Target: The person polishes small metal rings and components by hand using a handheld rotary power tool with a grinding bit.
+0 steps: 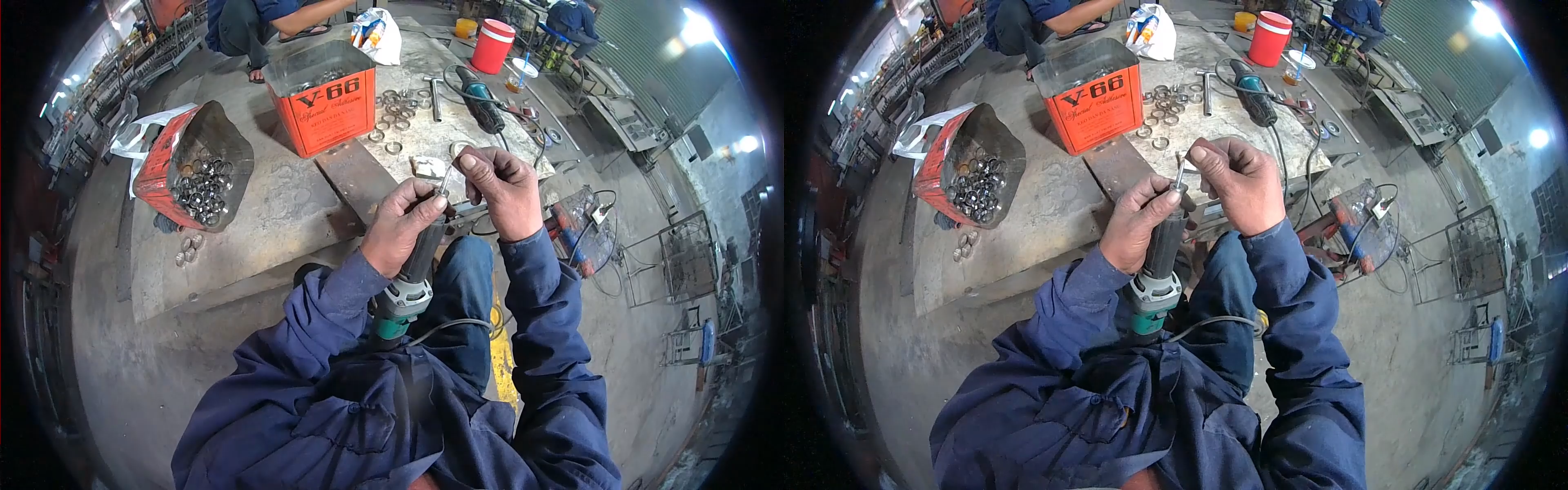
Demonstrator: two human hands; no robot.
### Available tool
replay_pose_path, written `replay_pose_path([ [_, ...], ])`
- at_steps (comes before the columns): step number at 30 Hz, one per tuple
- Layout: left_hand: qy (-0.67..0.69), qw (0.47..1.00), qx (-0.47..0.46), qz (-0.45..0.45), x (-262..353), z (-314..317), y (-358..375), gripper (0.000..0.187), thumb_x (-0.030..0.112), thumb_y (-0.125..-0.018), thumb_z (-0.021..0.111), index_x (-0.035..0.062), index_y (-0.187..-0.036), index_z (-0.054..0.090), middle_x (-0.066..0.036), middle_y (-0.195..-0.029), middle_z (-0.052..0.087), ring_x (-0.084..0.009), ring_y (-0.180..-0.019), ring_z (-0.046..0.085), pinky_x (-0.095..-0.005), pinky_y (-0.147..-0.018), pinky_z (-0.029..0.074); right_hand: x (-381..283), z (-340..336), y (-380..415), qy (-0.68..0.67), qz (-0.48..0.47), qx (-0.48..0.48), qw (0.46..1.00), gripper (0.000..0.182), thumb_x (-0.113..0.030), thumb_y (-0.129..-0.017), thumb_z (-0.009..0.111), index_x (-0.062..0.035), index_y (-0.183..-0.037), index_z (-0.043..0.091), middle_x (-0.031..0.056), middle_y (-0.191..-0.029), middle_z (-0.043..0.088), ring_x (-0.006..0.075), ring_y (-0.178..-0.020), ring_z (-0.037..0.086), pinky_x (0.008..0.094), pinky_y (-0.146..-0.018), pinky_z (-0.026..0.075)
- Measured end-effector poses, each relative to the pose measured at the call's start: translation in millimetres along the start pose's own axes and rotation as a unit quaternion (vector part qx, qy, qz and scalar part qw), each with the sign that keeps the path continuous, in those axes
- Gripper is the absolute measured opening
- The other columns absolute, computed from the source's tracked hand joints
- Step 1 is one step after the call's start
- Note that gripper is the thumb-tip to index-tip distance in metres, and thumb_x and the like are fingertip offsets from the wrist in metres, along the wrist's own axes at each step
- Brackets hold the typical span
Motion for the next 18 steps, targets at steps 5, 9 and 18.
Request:
replay_pose_path([
  [5,0.010,1.000,-0.007,-0.003,-0.8,1.4,-1.0,0.018,0.021,-0.090,0.059,0.0060,-0.098,0.054,-0.004,-0.087,0.061,-0.0092,-0.071,0.061,-0.0232,-0.062,0.053,-2.5,-0.2,-0.7,0.039,0.005,-0.010,0.999,0.024,-0.023,-0.086,0.066,0.0012,-0.085,0.064,-0.0030,-0.060,0.053,0.0034,-0.053,0.044,0.0211,-0.047,0.034],
  [9,0.003,1.000,-0.004,0.007,-1.2,0.8,-1.2,0.017,0.021,-0.090,0.058,0.0059,-0.096,0.054,-0.003,-0.087,0.061,-0.0086,-0.071,0.060,-0.0228,-0.062,0.053,-3.9,-1.5,-1.2,0.019,0.018,-0.011,1.000,0.023,-0.022,-0.086,0.066,0.0008,-0.084,0.064,-0.0032,-0.059,0.052,0.0034,-0.052,0.044,0.0212,-0.047,0.034],
  [18,-0.008,1.000,-0.010,0.015,-1.3,2.3,-0.6,0.017,0.022,-0.091,0.058,0.0055,-0.096,0.053,-0.004,-0.087,0.061,-0.0089,-0.071,0.060,-0.0232,-0.062,0.052,-6.5,-1.0,-0.3,0.054,0.033,-0.020,0.998,0.026,-0.023,-0.086,0.066,0.0033,-0.089,0.064,-0.0013,-0.061,0.053,0.0046,-0.051,0.044,0.0209,-0.046,0.033],
])
Point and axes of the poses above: each hand's wrist, its own y-axis away from the middle knuckle, its own z-axis out of the palm, x = y × z, the point moved 7 cm from there along -y, towards the middle knuckle
